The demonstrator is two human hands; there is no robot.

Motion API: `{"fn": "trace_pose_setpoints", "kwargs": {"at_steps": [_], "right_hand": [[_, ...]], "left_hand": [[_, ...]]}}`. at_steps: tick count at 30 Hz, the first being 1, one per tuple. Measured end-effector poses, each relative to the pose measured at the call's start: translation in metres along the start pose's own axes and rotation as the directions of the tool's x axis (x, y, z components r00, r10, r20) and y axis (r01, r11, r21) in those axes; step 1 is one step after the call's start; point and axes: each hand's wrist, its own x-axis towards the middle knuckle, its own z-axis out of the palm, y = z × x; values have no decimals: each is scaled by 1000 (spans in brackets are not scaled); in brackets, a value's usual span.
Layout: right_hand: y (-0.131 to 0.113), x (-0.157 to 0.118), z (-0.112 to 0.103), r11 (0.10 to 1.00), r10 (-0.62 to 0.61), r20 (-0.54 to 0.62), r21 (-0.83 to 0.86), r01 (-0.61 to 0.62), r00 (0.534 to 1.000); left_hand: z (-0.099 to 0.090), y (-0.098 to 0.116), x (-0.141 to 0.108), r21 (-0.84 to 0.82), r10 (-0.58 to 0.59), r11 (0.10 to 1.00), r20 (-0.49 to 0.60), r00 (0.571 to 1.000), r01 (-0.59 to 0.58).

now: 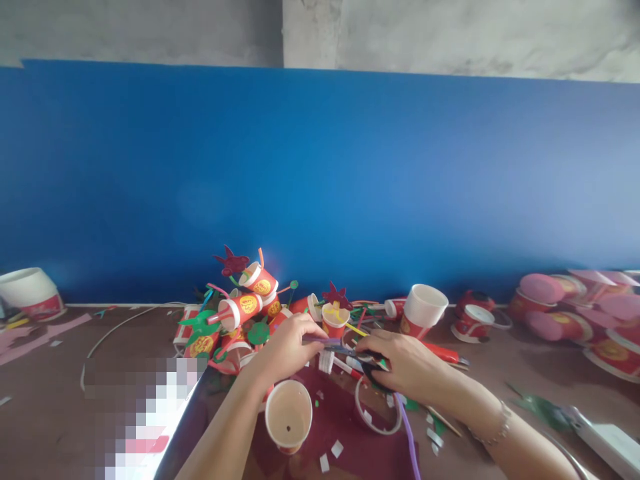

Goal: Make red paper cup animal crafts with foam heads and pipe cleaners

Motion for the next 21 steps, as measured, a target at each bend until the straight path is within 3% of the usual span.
{"fn": "trace_pose_setpoints", "kwargs": {"at_steps": [5,11,16,21], "right_hand": [[0,-2,3,1000,-5,16,10,5,1000],[3,-4,16,997,66,62,-40,-64,996],[2,-4,32,987,158,44,-42,-156,987],[3,1,59,962,272,108,-53,-268,956]], "left_hand": [[1,-5,1,-10,-13,1000,-9,1000,13],[0,-9,3,-79,-52,996,-93,994,44],[-1,-9,4,-346,-154,931,-79,985,118],[-4,-2,4,-639,-278,756,-115,954,143]]}}
